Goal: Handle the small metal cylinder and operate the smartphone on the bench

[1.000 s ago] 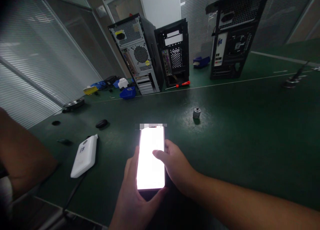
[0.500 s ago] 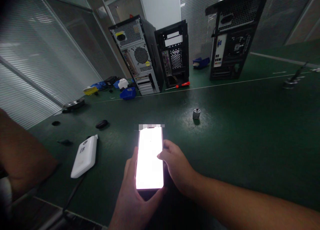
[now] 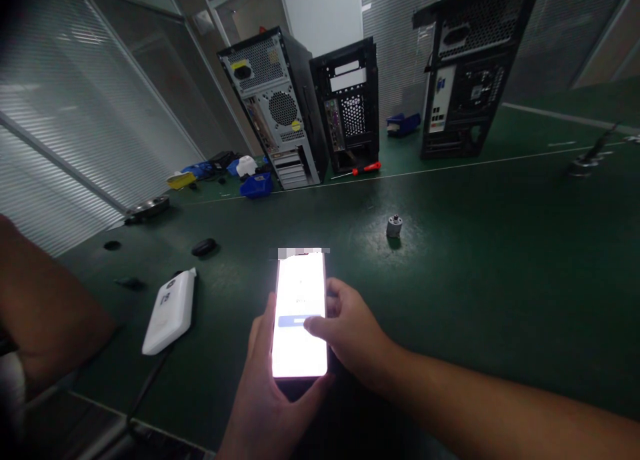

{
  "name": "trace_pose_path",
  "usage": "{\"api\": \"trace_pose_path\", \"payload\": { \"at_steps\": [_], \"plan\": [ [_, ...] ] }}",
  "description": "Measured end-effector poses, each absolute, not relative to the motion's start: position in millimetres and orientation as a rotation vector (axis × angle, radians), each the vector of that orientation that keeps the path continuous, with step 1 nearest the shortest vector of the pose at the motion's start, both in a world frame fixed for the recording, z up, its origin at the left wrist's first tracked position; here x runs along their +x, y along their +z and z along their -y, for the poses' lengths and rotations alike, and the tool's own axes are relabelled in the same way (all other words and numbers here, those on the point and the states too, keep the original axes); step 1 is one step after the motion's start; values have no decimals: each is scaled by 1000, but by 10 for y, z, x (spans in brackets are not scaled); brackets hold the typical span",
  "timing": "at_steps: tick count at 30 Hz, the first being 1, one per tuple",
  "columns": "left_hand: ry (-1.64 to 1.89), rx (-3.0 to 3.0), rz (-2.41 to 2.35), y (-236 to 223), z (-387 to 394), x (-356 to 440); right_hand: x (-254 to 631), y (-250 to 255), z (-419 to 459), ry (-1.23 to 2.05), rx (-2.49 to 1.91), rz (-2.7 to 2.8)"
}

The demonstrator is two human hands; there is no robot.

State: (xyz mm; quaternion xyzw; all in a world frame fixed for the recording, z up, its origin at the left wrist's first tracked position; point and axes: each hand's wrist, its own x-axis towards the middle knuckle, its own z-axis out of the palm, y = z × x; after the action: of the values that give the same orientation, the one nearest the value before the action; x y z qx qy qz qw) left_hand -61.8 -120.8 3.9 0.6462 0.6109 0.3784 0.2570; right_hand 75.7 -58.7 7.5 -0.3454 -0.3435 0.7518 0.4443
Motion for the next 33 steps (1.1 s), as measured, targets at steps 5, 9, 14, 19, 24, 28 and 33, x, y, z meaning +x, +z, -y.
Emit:
{"api": "trace_pose_path", "payload": {
  "at_steps": [5,9,14,19,24,28,33],
  "plan": [
    [1029,1773,-1659,43,1206,-612,764,90,591,1883,-797,764],
    [1041,1778,-1657,48,1206,-604,768,100,601,1877,-834,761],
    [1041,1786,-1635,72,1211,-599,776,88,601,1882,-861,726],
    [1031,1815,-1604,73,1217,-611,778,81,586,1898,-844,700],
    [1034,1857,-1598,53,1217,-626,772,74,582,1896,-816,716],
    [1032,1881,-1588,45,1216,-631,768,84,584,1883,-824,730],
    [1033,1906,-1599,31,1218,-629,757,103,574,1863,-837,793]
  ]
}}
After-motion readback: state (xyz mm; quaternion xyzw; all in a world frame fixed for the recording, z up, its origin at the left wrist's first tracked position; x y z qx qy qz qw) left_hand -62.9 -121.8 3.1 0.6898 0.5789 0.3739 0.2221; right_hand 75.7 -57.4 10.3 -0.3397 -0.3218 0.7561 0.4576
